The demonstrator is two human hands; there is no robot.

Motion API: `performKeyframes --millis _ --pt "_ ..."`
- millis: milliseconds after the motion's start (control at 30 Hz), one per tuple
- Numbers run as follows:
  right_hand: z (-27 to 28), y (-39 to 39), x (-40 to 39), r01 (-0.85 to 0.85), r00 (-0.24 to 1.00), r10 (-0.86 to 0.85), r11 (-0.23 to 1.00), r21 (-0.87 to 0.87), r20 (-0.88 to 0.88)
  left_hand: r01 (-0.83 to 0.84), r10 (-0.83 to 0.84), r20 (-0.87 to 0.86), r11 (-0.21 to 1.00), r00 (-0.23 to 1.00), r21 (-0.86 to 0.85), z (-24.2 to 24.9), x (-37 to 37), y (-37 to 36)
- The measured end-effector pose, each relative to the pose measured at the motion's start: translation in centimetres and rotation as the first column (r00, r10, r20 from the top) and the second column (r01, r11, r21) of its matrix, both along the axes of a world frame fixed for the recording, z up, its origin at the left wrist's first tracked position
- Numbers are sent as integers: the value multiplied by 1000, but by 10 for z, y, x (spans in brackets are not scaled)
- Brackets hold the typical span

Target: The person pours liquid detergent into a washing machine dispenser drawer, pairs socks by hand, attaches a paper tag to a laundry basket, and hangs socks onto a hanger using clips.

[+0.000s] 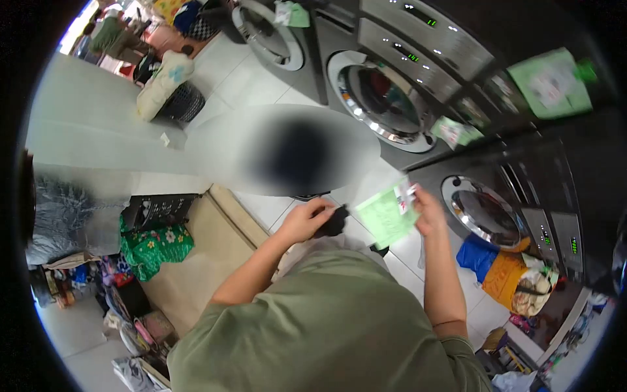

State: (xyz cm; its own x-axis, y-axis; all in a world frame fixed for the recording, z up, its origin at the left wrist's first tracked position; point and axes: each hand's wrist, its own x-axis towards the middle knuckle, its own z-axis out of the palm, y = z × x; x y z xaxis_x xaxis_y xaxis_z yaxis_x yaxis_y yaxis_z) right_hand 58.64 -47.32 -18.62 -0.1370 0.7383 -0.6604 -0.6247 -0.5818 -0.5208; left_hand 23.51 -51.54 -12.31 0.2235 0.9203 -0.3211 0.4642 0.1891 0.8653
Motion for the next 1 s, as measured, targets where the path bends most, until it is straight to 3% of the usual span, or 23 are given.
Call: performKeyframes --millis 33,67,100,167,233,367,467,533,600,667,700,767,833,933,967,1000 --pt "-34 9 -25 -83 996 83 996 -10 -22 -83 82 -39 996 996 -14 -17 -33 -7" --pt "-30 21 -62 -150 988 150 988 -40 -25 -90 65 -162 984 985 -153 -1 -63 -1" --pt "-19 30 -107 -211 977 209 975 -70 -32 -118 56 -266 968 962 -222 -14 -92 -2" --pt "-27 55 -169 -506 862 506 863 -10 20 -214 105 -396 947 912 -240 -38 -143 1" --pt "-78 70 -220 -623 781 623 782 -2 43 -212 43 -522 940 852 -269 -54 -185 15" --pt "-156 104 -299 -574 818 573 819 3 48 -122 -183 -677 918 713 -376 -85 -227 59" --pt "-172 133 -337 -458 888 456 889 13 61 -80 -170 -732 953 660 -294 -93 -223 104" --pt "-183 150 -348 -418 906 414 908 29 89 -128 -101 -717 958 690 -257 -93 -204 141" --pt "-202 161 -351 -400 899 366 909 114 240 -90 -102 -669 965 736 -247 -107 -180 169" --pt "-223 171 -354 -353 861 262 925 142 436 -24 -120 -683 980 721 -198 -156 -159 181" --pt "-232 171 -353 -328 827 203 932 156 525 20 -203 -682 964 702 -266 -175 -151 186" --pt "-245 172 -349 -393 700 251 917 67 668 28 -229 -664 954 712 -299 -232 -144 179" --pt "-258 176 -345 -395 602 248 918 14 759 8 -230 -641 944 732 -329 -251 -138 178" --pt "-257 188 -331 -365 623 259 931 -19 738 -66 -188 -652 936 735 -345 -254 -129 175" --pt "-262 191 -329 -297 732 241 955 -20 637 -88 -163 -653 938 740 -334 -257 -129 172" --pt "-266 194 -328 -309 742 273 950 -50 612 -102 -151 -657 938 739 -330 -258 -127 169"
